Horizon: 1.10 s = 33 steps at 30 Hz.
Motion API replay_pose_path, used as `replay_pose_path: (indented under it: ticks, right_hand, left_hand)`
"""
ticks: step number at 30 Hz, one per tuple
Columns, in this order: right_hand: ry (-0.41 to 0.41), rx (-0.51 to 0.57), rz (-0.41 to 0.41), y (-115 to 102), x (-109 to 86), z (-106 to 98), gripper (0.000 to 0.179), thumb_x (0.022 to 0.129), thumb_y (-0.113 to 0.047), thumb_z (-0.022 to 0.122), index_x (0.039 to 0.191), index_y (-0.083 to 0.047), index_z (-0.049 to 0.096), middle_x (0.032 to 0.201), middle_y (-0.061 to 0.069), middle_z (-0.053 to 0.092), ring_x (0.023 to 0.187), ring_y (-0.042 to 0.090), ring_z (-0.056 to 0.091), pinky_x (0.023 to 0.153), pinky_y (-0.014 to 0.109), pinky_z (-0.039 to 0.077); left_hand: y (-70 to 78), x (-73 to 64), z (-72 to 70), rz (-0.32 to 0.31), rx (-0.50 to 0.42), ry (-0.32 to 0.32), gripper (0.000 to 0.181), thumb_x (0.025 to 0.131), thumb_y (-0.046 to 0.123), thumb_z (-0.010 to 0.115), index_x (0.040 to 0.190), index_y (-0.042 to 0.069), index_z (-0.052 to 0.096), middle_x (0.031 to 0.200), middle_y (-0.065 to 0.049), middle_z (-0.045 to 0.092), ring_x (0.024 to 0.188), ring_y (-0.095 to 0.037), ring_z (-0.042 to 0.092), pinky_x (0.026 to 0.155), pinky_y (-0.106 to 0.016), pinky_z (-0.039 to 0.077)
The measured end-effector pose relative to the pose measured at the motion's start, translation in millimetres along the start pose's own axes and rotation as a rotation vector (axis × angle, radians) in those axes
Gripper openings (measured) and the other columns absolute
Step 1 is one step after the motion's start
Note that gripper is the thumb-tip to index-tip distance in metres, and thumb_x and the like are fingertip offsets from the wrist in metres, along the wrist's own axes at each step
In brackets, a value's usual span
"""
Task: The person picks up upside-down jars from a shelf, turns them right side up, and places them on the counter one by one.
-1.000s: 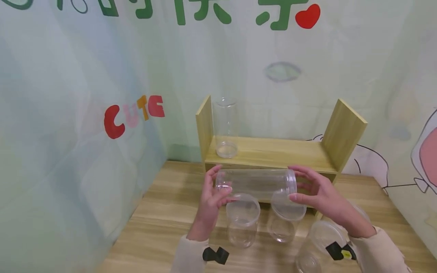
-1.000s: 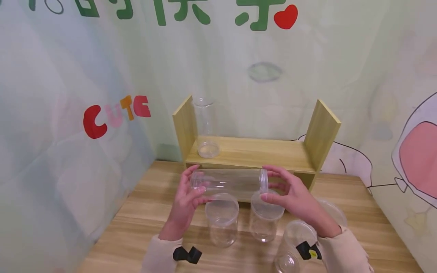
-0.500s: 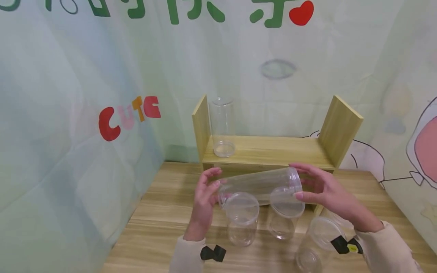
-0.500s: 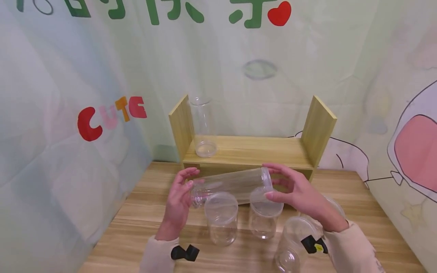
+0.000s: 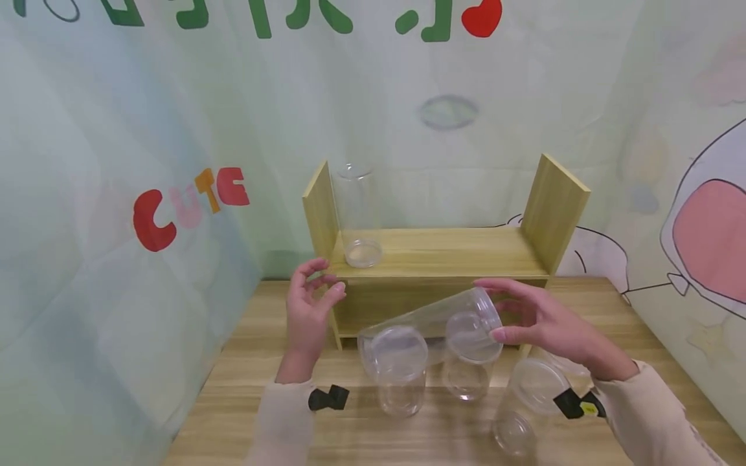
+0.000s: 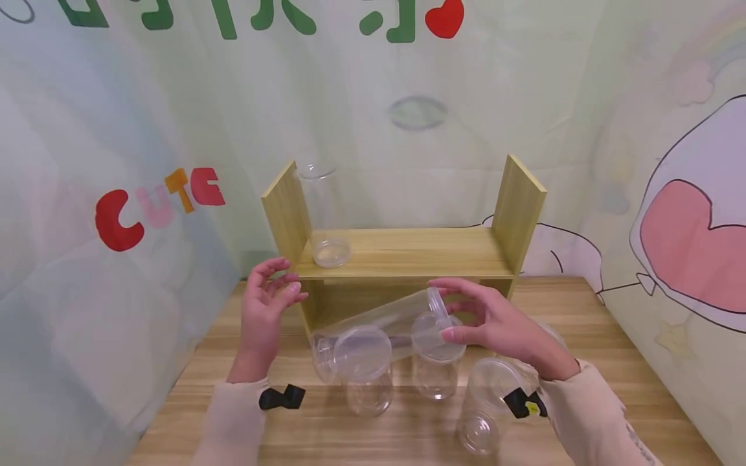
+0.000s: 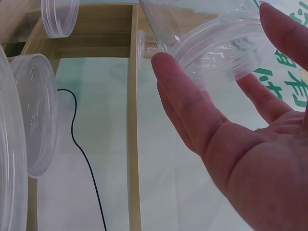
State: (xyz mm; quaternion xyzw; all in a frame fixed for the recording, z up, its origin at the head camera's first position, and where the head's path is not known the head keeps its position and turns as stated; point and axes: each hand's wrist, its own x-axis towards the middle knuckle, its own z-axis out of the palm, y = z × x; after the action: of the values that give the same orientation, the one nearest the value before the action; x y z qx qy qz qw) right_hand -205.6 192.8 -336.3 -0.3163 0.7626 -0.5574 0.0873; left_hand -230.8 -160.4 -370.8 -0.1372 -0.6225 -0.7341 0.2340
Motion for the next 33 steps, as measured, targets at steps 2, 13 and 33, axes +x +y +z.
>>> replay_pose_path:
  ticks: [2,13,33]
  right_hand:
    - [-0.021,0.016,-0.003,0.6,0.2,-0.2,0.066,0.087,0.0,0.072,0.146,-0.005,0.044,0.136,0.022,0.049,0.113,0.026,0.06,0.076,0.043,0.058]
    - [-0.13,0.021,-0.043,2.4,-3.7,-1.5,0.067,0.089,0.003,0.069,0.148,-0.002,0.039,0.142,0.021,0.044,0.114,0.027,0.059,0.079,0.045,0.058]
    - [-0.269,-0.059,-0.122,1.9,-1.3,4.5,0.064,0.087,0.002,0.071,0.145,-0.003,0.043,0.122,0.019,0.056,0.107,0.024,0.058,0.078,0.042,0.058]
  left_hand:
    - [3.0,8.4,-5.5,0.021,0.043,0.023,0.045,0.086,-0.011,0.063,0.128,-0.007,0.045,0.13,-0.023,0.044,0.113,-0.039,0.049,0.081,-0.024,0.053]
    - [9.4,40.1,-19.1,0.083,0.196,0.1,0.054,0.087,0.0,0.071,0.134,0.0,0.044,0.131,0.0,0.048,0.115,-0.018,0.049,0.088,-0.033,0.047]
    - [38.5,74.2,-19.4,0.082,0.437,-0.131,0.072,0.098,0.004,0.059,0.158,0.016,0.021,0.157,-0.008,0.019,0.142,-0.032,0.025,0.102,-0.058,0.041]
